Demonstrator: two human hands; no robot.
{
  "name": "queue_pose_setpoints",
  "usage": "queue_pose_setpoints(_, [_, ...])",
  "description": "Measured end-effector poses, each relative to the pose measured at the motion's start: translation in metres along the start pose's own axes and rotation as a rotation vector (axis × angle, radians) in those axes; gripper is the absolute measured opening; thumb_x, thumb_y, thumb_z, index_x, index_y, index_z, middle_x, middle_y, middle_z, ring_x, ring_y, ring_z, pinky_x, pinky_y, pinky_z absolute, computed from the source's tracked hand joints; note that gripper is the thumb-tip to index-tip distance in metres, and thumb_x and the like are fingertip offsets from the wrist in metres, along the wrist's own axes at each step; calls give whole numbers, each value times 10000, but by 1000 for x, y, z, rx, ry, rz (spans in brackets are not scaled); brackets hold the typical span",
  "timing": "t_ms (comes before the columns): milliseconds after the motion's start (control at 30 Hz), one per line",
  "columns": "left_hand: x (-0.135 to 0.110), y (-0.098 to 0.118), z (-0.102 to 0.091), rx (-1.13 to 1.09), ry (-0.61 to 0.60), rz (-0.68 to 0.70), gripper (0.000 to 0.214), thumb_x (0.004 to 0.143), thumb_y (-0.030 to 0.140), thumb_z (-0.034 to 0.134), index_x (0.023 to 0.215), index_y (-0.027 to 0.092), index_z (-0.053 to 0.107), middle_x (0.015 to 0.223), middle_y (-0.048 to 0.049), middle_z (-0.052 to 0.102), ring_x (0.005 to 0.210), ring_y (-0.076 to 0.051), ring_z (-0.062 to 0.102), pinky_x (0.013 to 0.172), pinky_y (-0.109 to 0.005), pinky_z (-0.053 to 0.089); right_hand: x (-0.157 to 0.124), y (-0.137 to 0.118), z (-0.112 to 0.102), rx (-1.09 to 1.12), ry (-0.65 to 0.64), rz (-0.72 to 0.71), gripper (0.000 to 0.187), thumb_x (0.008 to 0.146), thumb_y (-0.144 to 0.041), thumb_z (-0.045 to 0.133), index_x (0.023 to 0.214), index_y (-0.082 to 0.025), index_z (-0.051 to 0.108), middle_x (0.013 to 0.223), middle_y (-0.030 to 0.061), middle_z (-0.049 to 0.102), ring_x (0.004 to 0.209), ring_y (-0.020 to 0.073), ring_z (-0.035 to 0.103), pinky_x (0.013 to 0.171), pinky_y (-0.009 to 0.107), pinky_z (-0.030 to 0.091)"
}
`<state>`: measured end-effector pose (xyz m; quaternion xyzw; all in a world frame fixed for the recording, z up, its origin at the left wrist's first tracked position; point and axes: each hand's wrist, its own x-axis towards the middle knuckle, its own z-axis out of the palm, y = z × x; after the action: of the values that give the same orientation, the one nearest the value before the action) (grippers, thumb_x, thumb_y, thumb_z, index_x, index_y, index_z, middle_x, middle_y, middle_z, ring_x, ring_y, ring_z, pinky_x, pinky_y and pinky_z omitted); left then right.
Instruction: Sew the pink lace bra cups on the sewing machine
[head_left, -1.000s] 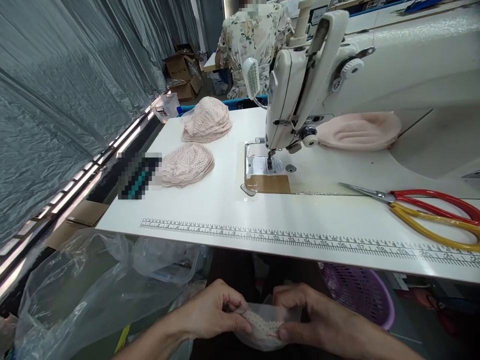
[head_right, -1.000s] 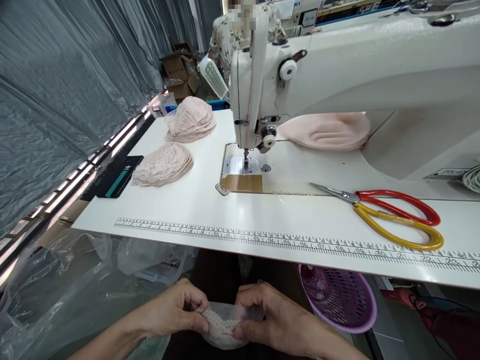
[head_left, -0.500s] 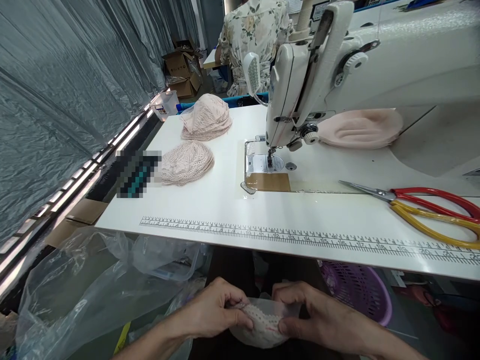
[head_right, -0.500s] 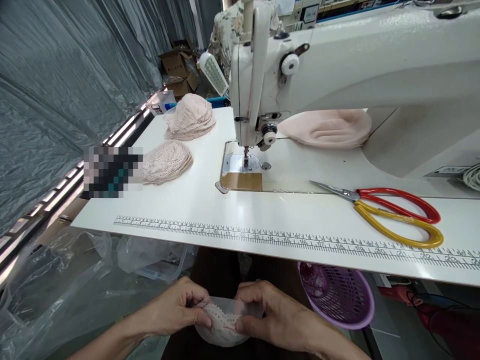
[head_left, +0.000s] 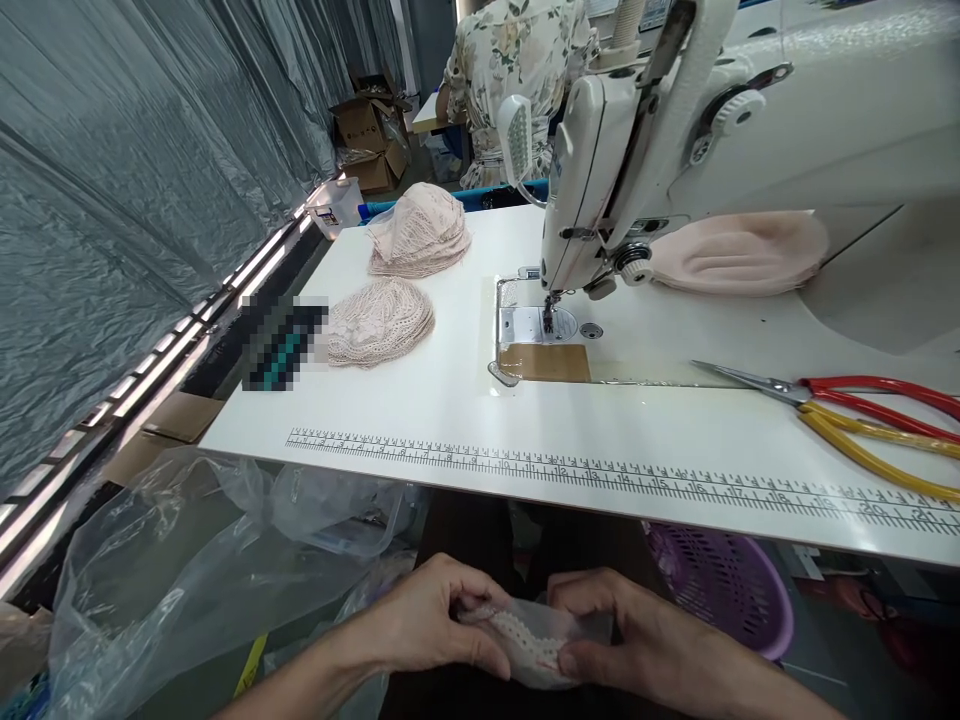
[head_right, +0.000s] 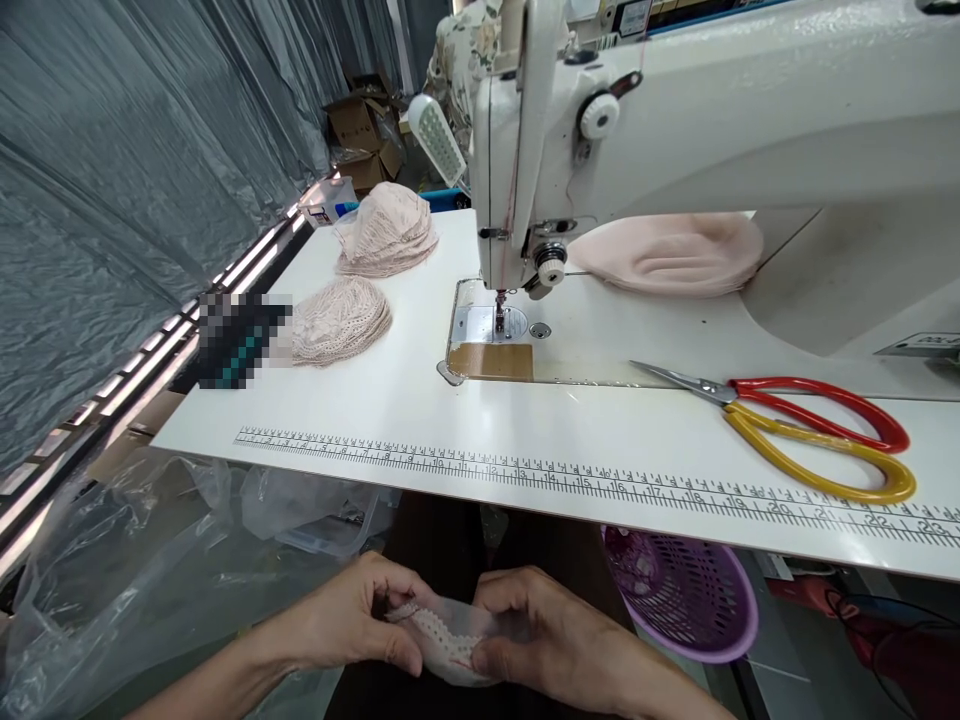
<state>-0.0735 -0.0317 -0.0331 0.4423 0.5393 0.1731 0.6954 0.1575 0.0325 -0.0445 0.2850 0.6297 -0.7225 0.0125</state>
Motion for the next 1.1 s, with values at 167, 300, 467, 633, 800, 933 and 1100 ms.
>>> queue_pose_setpoints(167, [0,5,1,-7,1,5,265,640,351,775,584,112,675,496,71,346,523,-64,253,479,-194,199,-3,1,-1,-41,27,23,136,790,-304,611,776,-171,639,847,0,554,810,167,517,724,253,390])
queue_pose_setpoints(300, [0,4,3,-21,6,-36,232,658,333,737,590,119,678,497,65,397,521,-67,280,490,-195,219,-2,-3,1,-33,-8,13,158,798,-317,600,732,-174,604,782,-16,516,730,139,477,648,231,365])
queue_pose_setpoints(467, [-3,2,3,-40,38,-57,229,651,336,732,622,114,681,534,39,491,540,-83,368,532,-198,288,0,-5,3,-8,-24,25,243,780,-397,627,735,-165,571,729,-32,462,666,114,411,577,215,304])
queue_pose_setpoints(633, [-5,5,4,-4,38,-41,276,673,343,724,547,122,616,477,60,402,492,-64,285,496,-200,240,6,-8,11,30,31,76,245,748,-393,638,735,-159,567,640,-50,416,613,107,359,528,222,250])
queue_pose_setpoints(800, [-5,7,5,8,29,-38,346,678,387,731,525,127,563,480,64,362,500,-61,260,484,-201,199,9,-14,15,13,86,75,174,738,-322,596,670,-166,555,633,-33,443,636,122,395,556,223,280])
queue_pose_setpoints(933, [-6,9,4,14,-20,-26,326,671,393,744,557,122,605,501,64,345,512,-62,248,471,-199,177,8,-11,15,38,65,93,205,727,-363,595,672,-177,526,626,-39,405,636,125,371,554,226,271])
queue_pose_setpoints(1100, [-5,12,6,47,16,-26,239,674,357,754,722,123,759,517,49,458,522,-69,315,493,-187,247,9,-9,16,-57,88,122,227,722,-387,586,671,-178,514,665,-25,419,678,148,411,593,242,307])
